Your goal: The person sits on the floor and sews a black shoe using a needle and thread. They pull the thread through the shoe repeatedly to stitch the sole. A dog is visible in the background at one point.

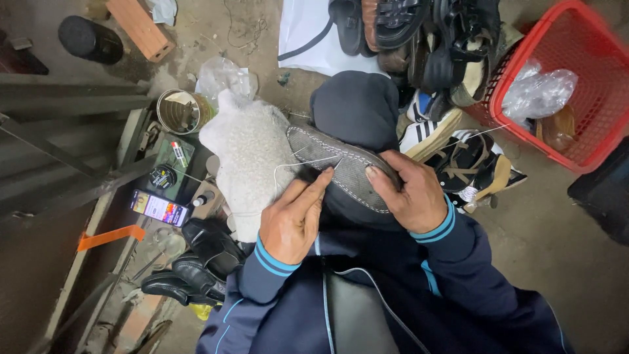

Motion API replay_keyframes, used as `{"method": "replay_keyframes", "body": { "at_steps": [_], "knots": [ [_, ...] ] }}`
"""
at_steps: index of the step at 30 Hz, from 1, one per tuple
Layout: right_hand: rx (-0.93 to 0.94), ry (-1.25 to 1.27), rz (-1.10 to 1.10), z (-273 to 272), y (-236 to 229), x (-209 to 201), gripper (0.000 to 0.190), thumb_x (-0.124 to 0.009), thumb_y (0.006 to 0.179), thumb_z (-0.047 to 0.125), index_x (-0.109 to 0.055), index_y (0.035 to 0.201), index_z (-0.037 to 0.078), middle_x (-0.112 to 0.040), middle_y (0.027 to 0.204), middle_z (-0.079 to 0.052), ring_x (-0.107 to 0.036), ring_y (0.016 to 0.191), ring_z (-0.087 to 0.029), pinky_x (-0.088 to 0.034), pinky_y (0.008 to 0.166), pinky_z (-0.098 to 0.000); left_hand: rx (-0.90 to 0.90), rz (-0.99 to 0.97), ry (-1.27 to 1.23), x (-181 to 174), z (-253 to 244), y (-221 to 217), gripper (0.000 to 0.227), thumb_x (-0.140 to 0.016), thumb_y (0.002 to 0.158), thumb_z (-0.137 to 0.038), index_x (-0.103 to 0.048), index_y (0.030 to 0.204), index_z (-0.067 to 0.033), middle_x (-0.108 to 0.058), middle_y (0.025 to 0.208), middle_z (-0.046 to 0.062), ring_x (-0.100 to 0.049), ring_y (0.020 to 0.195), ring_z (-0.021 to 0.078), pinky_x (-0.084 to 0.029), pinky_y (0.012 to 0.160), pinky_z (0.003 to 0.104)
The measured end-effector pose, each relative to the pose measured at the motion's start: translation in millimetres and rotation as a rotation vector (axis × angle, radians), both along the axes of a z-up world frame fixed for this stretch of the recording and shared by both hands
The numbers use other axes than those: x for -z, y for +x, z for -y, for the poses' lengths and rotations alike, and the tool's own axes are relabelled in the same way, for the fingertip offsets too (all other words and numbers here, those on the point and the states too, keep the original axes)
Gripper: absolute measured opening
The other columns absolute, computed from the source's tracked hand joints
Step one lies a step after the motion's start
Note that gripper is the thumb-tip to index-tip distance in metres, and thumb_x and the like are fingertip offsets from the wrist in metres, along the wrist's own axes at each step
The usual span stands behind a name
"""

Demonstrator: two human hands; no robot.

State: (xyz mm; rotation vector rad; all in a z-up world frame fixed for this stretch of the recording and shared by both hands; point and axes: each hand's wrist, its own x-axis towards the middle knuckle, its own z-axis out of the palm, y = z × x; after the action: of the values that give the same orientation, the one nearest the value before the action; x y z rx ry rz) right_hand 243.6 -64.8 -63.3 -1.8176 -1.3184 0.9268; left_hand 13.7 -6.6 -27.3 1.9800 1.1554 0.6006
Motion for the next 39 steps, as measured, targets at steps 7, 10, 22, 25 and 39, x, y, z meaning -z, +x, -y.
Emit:
{"method": "replay_keyframes", "body": {
  "at_steps": [7, 10, 22, 25, 39],
  "knots": [
    [0.0, -0.01, -0.002, 0, 1, 2, 0.032, -0.069, 0.099, 0.033, -0.075, 0.106, 0.003, -0.067, 0.077, -0.027, -0.069, 0.075, -0.05, -0.053, 0.051, -0.0476, -0.003, -0.012, 0.007, 1, -1, 1, 0.034, -0.055, 0.104, -0.015, -0.073, 0.132, -0.0231, -0.07, 0.085, 0.006, -0.072, 0.076, 0.0348, -0.059, 0.064, 0.041],
    [-0.017, -0.042, 0.014, 0, 2, 4, 0.032, -0.068, 0.099, 0.034, -0.075, 0.105, 0.003, -0.068, 0.08, -0.026, -0.07, 0.076, -0.049, -0.054, 0.054, -0.0488, 0.001, -0.023, -0.002, 3, -2, 1, 0.033, -0.055, 0.104, -0.016, -0.073, 0.13, -0.0234, -0.069, 0.084, 0.005, -0.072, 0.076, 0.0337, -0.059, 0.065, 0.041],
    [-0.19, 0.063, 0.287, -9, -20, -43, 0.029, -0.074, 0.09, 0.029, -0.071, 0.106, 0.005, -0.07, 0.083, -0.017, -0.073, 0.077, -0.042, -0.055, 0.057, -0.0509, 0.143, -0.118, -0.007, -5, -30, -21, 0.037, -0.055, 0.098, -0.02, -0.076, 0.125, -0.0342, -0.067, 0.079, 0.001, -0.07, 0.068, 0.0334, -0.059, 0.06, 0.043],
    [-0.196, 0.102, 0.365, -7, -32, -45, 0.027, -0.07, 0.092, 0.032, -0.071, 0.109, 0.011, -0.069, 0.084, -0.007, -0.072, 0.073, -0.033, -0.056, 0.058, -0.0439, 0.209, -0.146, 0.066, -4, -42, -32, 0.035, -0.056, 0.096, -0.017, -0.078, 0.119, -0.0327, -0.067, 0.078, 0.002, -0.069, 0.066, 0.0363, -0.058, 0.057, 0.046],
    [-0.26, 0.256, 0.255, -31, -48, -72, 0.032, -0.076, 0.088, 0.035, -0.074, 0.107, 0.009, -0.073, 0.095, -0.008, -0.075, 0.074, -0.029, -0.058, 0.056, -0.0411, 0.231, -0.036, 0.132, -4, -67, -46, 0.027, -0.057, 0.103, -0.017, -0.079, 0.118, -0.0235, -0.069, 0.08, -0.002, -0.072, 0.07, 0.0259, -0.059, 0.063, 0.036]
  ]
}}
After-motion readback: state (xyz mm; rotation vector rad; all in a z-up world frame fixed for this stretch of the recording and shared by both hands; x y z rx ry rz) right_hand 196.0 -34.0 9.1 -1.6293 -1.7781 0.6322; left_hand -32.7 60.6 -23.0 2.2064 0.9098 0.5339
